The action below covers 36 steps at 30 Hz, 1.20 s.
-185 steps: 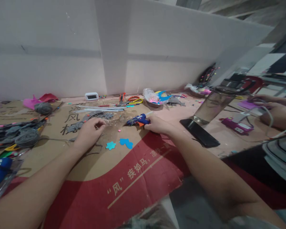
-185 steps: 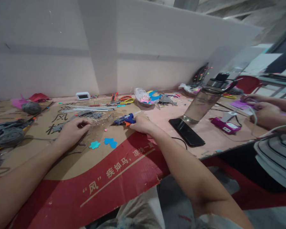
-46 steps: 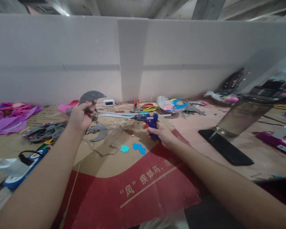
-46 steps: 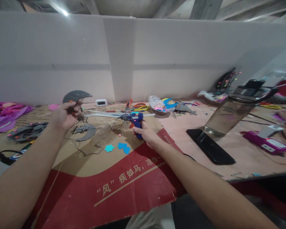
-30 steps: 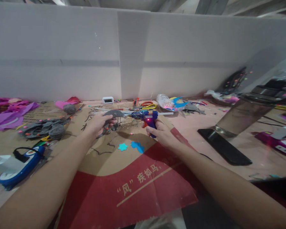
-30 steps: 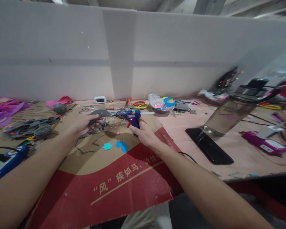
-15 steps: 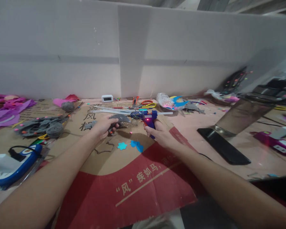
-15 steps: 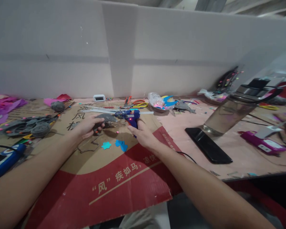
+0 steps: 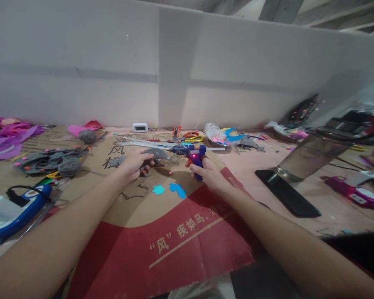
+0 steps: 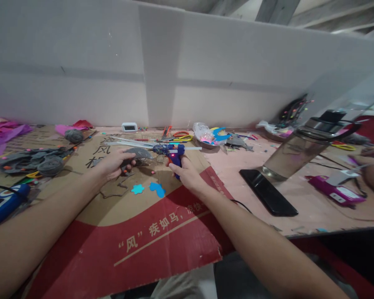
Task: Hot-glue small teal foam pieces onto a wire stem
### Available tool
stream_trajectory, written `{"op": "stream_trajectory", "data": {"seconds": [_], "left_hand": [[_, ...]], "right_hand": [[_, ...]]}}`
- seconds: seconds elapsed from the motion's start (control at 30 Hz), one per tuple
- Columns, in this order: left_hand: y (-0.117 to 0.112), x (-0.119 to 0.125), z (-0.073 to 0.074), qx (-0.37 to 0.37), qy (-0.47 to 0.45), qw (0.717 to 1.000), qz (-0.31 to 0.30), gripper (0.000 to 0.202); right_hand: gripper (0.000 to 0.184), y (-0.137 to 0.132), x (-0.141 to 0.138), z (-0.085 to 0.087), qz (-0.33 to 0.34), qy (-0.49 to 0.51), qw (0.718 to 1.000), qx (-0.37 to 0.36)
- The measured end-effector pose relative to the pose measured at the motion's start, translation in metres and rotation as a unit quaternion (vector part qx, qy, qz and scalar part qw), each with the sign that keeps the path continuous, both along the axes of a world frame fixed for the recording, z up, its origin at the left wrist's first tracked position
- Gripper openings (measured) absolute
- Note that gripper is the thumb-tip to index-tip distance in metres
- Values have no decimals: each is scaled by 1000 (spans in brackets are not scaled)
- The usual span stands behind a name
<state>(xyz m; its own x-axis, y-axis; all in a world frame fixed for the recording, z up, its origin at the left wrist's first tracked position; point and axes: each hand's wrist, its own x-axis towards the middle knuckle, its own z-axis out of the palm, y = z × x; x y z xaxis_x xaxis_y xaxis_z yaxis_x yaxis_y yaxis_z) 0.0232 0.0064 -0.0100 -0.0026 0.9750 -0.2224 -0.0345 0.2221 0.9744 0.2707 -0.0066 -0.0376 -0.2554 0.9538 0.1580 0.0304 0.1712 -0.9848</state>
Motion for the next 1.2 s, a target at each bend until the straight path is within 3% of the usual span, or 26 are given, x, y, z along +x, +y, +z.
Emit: {"op": "stream_trajectory", "data": {"seconds": [0.5,0.93,1.2], "left_hand": [[3,0,-3,-6,-26,1000,-7,9],[0,2,0,-20,-18,999,-28,8],[-1,1,-2,1,-30,998,-63,12]], "right_hand": [[29,-12,-6,2,22,-11,1000,-9],[33,-1,-3,-6,37,-46,998,3],[33,-5,-3,-1,6,-74,997,31]]}}
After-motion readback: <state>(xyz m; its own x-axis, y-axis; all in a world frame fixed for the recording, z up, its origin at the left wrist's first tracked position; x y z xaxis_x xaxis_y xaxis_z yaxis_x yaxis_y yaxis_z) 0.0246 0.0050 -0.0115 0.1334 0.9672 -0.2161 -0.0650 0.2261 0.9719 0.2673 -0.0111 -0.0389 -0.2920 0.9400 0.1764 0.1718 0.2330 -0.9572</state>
